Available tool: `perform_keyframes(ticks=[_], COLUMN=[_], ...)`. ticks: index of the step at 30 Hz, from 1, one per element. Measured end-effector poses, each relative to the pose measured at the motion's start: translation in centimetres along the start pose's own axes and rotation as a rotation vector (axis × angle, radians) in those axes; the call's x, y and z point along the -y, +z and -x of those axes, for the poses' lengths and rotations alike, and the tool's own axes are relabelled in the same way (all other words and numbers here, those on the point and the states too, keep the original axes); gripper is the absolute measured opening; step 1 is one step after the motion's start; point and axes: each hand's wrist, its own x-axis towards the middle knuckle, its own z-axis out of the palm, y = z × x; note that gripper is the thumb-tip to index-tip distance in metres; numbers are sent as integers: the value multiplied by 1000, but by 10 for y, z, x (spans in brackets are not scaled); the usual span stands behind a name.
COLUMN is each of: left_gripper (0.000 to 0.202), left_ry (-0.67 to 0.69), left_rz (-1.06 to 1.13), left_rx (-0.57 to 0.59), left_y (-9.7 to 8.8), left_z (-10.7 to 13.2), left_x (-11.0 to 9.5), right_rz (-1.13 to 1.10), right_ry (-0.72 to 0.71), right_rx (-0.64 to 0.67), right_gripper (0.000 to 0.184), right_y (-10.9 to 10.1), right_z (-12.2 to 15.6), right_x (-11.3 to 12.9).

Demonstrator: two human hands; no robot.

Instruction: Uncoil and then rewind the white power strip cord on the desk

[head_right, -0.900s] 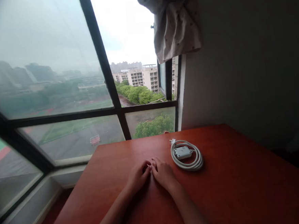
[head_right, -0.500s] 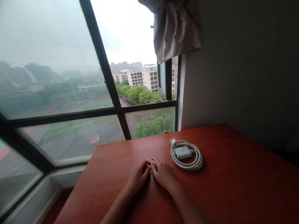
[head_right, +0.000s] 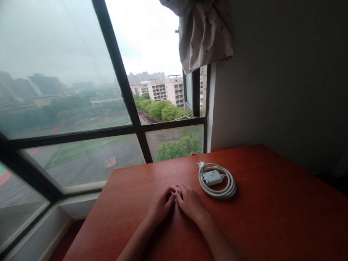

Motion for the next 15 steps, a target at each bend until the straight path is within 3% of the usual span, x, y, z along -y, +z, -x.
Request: perform_keyframes(ticks=[15], left_gripper=[21], left_ry=[-10], left_rz=[-11], left_rx=[3], left_y=[1], left_z=[0], left_x=[2], right_rz=[-6], right_ry=[-1], right_rx=[1], right_gripper=[40], right_y=[2], right_z=[-1], right_x=[-1])
